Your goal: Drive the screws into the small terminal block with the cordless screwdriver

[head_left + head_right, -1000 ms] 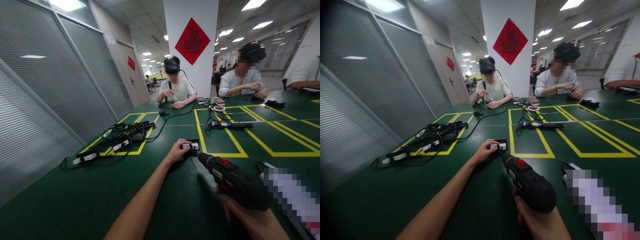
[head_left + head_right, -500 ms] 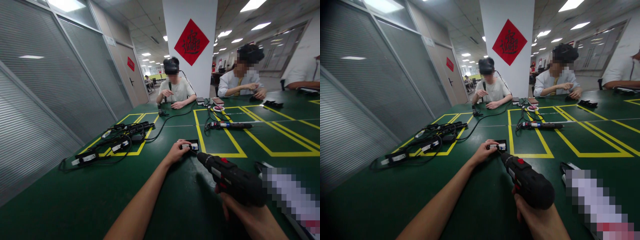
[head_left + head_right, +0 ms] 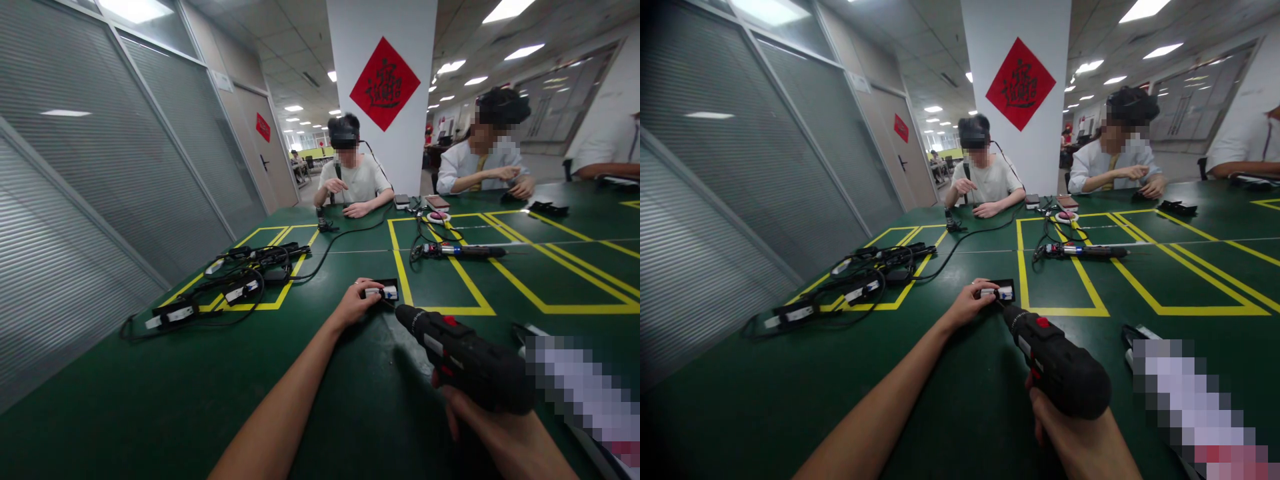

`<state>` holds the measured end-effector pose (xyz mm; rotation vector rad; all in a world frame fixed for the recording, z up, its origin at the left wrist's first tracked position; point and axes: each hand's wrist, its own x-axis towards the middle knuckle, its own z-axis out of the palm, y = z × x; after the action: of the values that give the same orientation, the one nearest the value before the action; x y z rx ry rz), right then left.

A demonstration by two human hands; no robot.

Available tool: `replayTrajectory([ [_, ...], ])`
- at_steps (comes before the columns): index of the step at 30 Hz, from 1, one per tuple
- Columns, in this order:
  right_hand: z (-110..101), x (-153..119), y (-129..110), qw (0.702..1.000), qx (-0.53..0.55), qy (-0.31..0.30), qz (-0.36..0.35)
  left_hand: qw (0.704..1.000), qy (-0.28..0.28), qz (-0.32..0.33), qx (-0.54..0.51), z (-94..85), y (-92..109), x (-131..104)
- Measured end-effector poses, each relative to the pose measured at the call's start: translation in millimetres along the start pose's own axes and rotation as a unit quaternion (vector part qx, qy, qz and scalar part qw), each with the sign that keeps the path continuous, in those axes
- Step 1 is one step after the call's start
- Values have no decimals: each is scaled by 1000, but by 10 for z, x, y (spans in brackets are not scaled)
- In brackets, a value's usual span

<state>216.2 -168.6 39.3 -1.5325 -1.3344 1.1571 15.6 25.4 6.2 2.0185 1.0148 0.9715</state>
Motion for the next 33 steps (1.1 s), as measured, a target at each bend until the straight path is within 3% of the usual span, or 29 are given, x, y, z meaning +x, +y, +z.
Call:
replayTrajectory([
  [11,32,-18,-8,999,30,16,13,1000,7,-7,-1,7,23,-6],
  [21,7,-19,6,1000,-6,-9,16,1000,10,-4,7,20,-18,2],
  [26,24,-47,-48,999,28,8,35,1000,8,-10,11,18,11,0],
  [33,47,-68,-78,999,-15,29,10,1000,12,-7,5,23,-14,0],
])
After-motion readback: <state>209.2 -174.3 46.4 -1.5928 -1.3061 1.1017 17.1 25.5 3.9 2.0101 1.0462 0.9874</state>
